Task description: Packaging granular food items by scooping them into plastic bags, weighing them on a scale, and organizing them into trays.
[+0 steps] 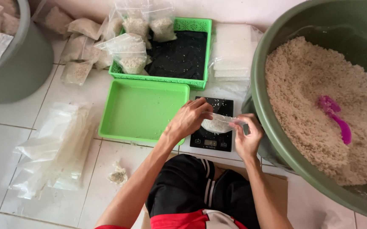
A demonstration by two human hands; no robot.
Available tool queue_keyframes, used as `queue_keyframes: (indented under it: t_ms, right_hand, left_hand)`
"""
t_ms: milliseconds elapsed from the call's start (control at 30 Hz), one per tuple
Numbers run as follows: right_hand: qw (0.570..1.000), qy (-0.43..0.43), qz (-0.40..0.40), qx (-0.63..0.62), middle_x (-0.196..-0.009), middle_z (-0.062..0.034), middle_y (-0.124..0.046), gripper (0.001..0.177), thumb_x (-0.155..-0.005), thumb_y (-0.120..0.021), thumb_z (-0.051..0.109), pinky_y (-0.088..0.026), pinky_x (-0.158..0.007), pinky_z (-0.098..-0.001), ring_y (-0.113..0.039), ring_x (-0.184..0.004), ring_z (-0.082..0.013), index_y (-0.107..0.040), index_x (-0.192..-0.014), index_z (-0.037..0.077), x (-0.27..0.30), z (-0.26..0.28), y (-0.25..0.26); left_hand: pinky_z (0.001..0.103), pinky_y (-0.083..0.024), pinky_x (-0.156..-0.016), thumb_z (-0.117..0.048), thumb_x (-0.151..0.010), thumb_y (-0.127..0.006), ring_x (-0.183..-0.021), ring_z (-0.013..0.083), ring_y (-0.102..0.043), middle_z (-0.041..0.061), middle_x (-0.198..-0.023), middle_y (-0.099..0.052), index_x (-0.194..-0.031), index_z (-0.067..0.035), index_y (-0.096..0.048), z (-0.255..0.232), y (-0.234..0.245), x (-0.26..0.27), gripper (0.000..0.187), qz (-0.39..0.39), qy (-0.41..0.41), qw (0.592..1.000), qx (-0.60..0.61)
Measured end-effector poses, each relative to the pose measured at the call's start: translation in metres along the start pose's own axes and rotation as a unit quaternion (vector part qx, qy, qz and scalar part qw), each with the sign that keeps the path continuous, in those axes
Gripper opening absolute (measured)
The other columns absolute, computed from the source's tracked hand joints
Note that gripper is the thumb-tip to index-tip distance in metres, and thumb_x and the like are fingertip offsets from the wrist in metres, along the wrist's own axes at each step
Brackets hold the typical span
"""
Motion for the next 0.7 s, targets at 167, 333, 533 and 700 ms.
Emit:
queue_keyframes:
  t_ms: [167,333,533,700]
  right_hand:
    - [1.000,0.015,0.002,0.024,-0.078,-0.0069,-0.060,0.019,-0.077,-0.075,-0.014,-0.055,-0.068,-0.0382,-0.062,-0.072,-0.0246,-0.068,-0.082,0.003,0.001,-0.001,0.002]
    - [0.999,0.018,0.006,0.035,-0.076,-0.0056,-0.057,0.017,-0.076,-0.076,-0.013,-0.054,-0.068,-0.0374,-0.060,-0.072,-0.0233,-0.067,-0.078,0.001,0.003,-0.008,0.000]
    - [0.999,0.025,0.006,0.038,-0.072,-0.0059,-0.053,0.017,-0.084,-0.074,-0.003,-0.052,-0.070,-0.0366,-0.059,-0.068,-0.0260,-0.062,-0.073,0.002,0.005,-0.014,-0.001]
    - [0.999,0.039,0.008,0.018,-0.075,-0.0058,-0.056,0.014,-0.087,-0.076,0.006,-0.052,-0.071,-0.0358,-0.061,-0.072,-0.0269,-0.065,-0.078,0.003,-0.003,0.005,-0.002]
  left_hand:
    - [0.035,-0.049,-0.078,-0.017,-0.090,-0.065,-0.082,0.0229,-0.062,0.000,-0.084,-0.052,-0.089,-0.014,-0.057,-0.003,-0.005,-0.004,0.008,0.002,-0.042,0.996,-0.077]
    - [0.035,-0.048,-0.081,-0.008,-0.088,-0.063,-0.082,0.0232,-0.062,0.001,-0.085,-0.053,-0.085,-0.012,-0.056,0.003,-0.019,-0.001,0.009,0.000,-0.065,0.993,-0.096]
    - [0.034,-0.049,-0.079,-0.016,-0.087,-0.068,-0.080,0.0208,-0.063,0.000,-0.084,-0.055,-0.087,-0.014,-0.059,-0.011,-0.013,-0.010,0.010,0.025,-0.067,0.990,-0.117]
    - [0.034,-0.048,-0.081,-0.023,-0.079,-0.076,-0.082,0.0215,-0.063,0.001,-0.085,-0.057,-0.090,-0.013,-0.061,-0.014,-0.025,-0.018,0.020,0.051,-0.071,0.985,-0.147]
Point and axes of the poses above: each hand's wrist, its own x-axis away from the middle knuckle, its own y-axis out of the back of the hand, z = x × y, the point moved 6 cm from there along -x, towards the middle knuckle
